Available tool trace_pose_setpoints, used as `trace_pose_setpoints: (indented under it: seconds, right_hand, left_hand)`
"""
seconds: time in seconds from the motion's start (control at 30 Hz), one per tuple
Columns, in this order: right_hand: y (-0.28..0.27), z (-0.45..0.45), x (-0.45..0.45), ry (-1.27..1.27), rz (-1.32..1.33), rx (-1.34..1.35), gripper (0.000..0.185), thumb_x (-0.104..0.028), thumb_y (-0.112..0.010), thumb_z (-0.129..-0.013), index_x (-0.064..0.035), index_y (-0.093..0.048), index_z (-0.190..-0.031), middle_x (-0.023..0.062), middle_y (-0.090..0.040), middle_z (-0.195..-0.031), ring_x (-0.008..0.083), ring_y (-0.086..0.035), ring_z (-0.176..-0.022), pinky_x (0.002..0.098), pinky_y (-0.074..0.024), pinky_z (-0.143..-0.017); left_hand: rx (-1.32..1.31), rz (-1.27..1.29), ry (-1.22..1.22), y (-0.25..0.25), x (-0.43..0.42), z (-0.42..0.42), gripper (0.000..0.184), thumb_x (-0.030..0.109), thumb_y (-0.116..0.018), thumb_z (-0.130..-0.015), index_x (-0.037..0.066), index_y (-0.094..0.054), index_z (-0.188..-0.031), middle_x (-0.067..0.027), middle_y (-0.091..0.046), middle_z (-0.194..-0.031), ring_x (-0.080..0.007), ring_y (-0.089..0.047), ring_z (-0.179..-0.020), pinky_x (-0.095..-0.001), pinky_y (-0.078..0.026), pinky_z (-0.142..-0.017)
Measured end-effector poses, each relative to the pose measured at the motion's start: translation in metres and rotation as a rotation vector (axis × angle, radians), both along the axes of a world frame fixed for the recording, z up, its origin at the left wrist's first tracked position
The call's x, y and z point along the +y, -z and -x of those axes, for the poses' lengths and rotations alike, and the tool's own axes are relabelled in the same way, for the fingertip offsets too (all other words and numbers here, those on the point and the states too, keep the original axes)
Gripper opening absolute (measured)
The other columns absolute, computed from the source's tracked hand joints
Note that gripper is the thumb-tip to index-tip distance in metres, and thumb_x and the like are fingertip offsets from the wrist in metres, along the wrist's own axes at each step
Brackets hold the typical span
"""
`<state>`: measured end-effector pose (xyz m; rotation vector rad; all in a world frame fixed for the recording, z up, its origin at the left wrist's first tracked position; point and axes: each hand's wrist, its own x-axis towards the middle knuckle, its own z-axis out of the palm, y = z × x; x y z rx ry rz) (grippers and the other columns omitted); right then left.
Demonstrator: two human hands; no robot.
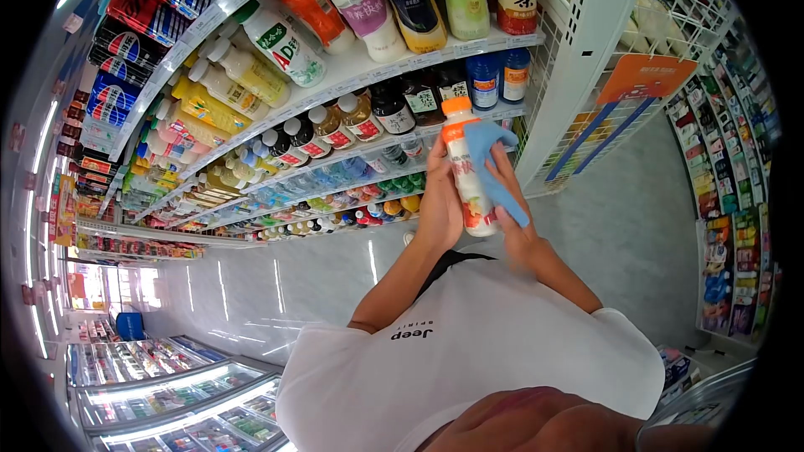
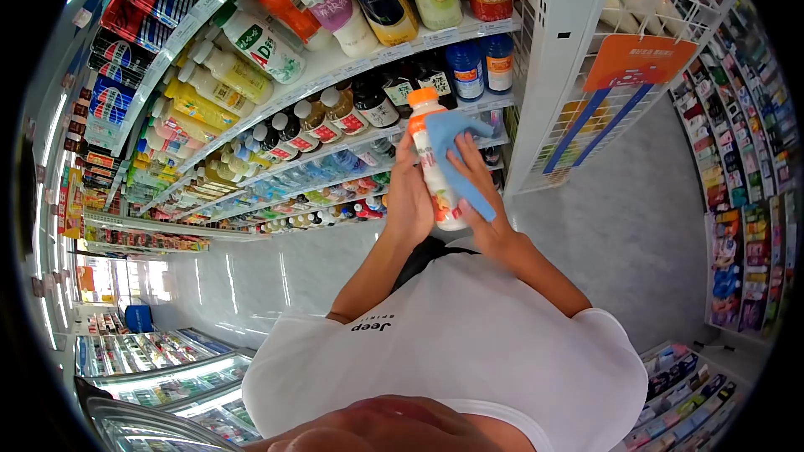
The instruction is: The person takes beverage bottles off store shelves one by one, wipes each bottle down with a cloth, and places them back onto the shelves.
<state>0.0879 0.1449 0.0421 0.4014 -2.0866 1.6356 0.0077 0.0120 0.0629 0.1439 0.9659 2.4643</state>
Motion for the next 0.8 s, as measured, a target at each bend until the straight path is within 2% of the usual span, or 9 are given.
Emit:
trace_pose_setpoints:
  seconds: [0.07,0.2,0.23,0.33,0.37,0.47,0.5,0.63,0.8]
  right_hand:
    - [-0.006,0.011,0.005,0.024,0.077,-0.002,0.06,-0.03,-0.038,-0.104,0.0025,-0.037,-0.154,0.0184,-0.017,-0.168,0.0363,-0.008,-0.157,0.0472,-0.0075,-0.124]
    - [-0.018,0.023,0.01,-0.006,0.214,-0.009,0.062,-0.033,-0.035,-0.104,0.0028,-0.035,-0.155,0.0177,-0.017,-0.168,0.0352,-0.009,-0.157,0.0449,-0.0073,-0.125]
    - [-0.018,0.024,0.006,-0.005,0.222,-0.017,0.063,-0.035,-0.035,-0.103,0.002,-0.037,-0.154,0.0168,-0.018,-0.168,0.0353,-0.01,-0.157,0.046,-0.0079,-0.125]
    - [-0.021,0.024,0.003,0.025,0.05,0.003,0.062,-0.034,-0.037,-0.103,0.0022,-0.04,-0.152,0.0166,-0.021,-0.168,0.035,-0.011,-0.157,0.0473,-0.0084,-0.124]
    - [-0.015,0.024,0.002,0.0,0.058,0.001,0.058,-0.035,-0.039,-0.103,-0.0012,-0.046,-0.15,0.0153,-0.029,-0.165,0.0363,-0.013,-0.156,0.0496,-0.0106,-0.124]
    - [-0.008,0.015,0.002,-0.108,-0.203,0.062,0.054,-0.034,-0.041,-0.102,-0.0065,-0.052,-0.147,0.0133,-0.036,-0.162,0.0377,-0.015,-0.156,0.052,-0.013,-0.123]
    - [0.0,0.008,-0.003,-0.138,-0.258,0.079,0.051,-0.034,-0.043,-0.102,-0.0107,-0.054,-0.146,0.012,-0.041,-0.159,0.0401,-0.022,-0.153,0.056,-0.0146,-0.123]
    - [0.007,-0.015,-0.009,-0.29,-0.302,0.168,0.05,-0.031,-0.046,-0.1,-0.0105,-0.055,-0.145,0.0126,-0.043,-0.158,0.042,-0.027,-0.151,0.0593,-0.014,-0.122]
    - [0.0,-0.01,-0.007,-0.146,-0.295,0.089,0.049,-0.025,-0.046,-0.1,-0.0059,-0.055,-0.144,0.0154,-0.042,-0.158,0.0429,-0.028,-0.15,0.0593,-0.0143,-0.122]
  left_hand:
    - [0.011,0.056,0.052,0.001,0.001,-0.013,0.055,0.02,-0.042,-0.108,0.014,-0.023,-0.159,-0.0085,-0.04,-0.152,-0.02,-0.04,-0.14,-0.0385,-0.031,-0.12]
    - [0.048,0.068,0.179,0.028,-0.009,-0.021,0.058,0.024,-0.047,-0.109,0.01,-0.022,-0.159,-0.0087,-0.042,-0.151,-0.0196,-0.049,-0.134,-0.0358,-0.046,-0.109]
    - [-0.043,0.099,0.16,0.042,-0.009,-0.022,0.054,0.034,-0.049,-0.108,0.01,-0.034,-0.154,-0.0093,-0.054,-0.14,-0.0185,-0.059,-0.122,-0.034,-0.054,-0.098]
    - [-0.266,-0.07,0.32,0.051,-0.022,-0.019,0.052,0.046,-0.049,-0.106,0.011,-0.047,-0.144,-0.0086,-0.063,-0.126,-0.0188,-0.065,-0.113,-0.0336,-0.056,-0.092]
    - [-0.349,-0.006,0.15,0.051,-0.013,-0.022,0.055,0.056,-0.047,-0.103,0.012,-0.054,-0.135,-0.0087,-0.065,-0.121,-0.0195,-0.067,-0.109,-0.0352,-0.057,-0.089]
    - [-0.386,-0.051,0.092,0.032,-0.016,-0.019,0.057,0.056,-0.043,-0.104,0.01,-0.052,-0.138,-0.0109,-0.064,-0.124,-0.022,-0.066,-0.111,-0.0372,-0.057,-0.089]
    - [-0.338,-0.111,0.052,0.038,-0.019,-0.018,0.06,0.057,-0.04,-0.105,0.009,-0.051,-0.139,-0.0138,-0.063,-0.127,-0.0263,-0.065,-0.113,-0.0409,-0.056,-0.092]
    - [-0.288,-0.398,0.208,0.036,-0.027,0.006,0.065,0.059,-0.038,-0.104,0.007,-0.05,-0.141,-0.0161,-0.063,-0.129,-0.0305,-0.064,-0.113,-0.0453,-0.052,-0.1]
    - [-0.383,-0.15,0.223,0.034,-0.026,-0.013,0.062,0.059,-0.039,-0.104,0.008,-0.051,-0.138,-0.0125,-0.063,-0.128,-0.0268,-0.066,-0.112,-0.0407,-0.056,-0.096]
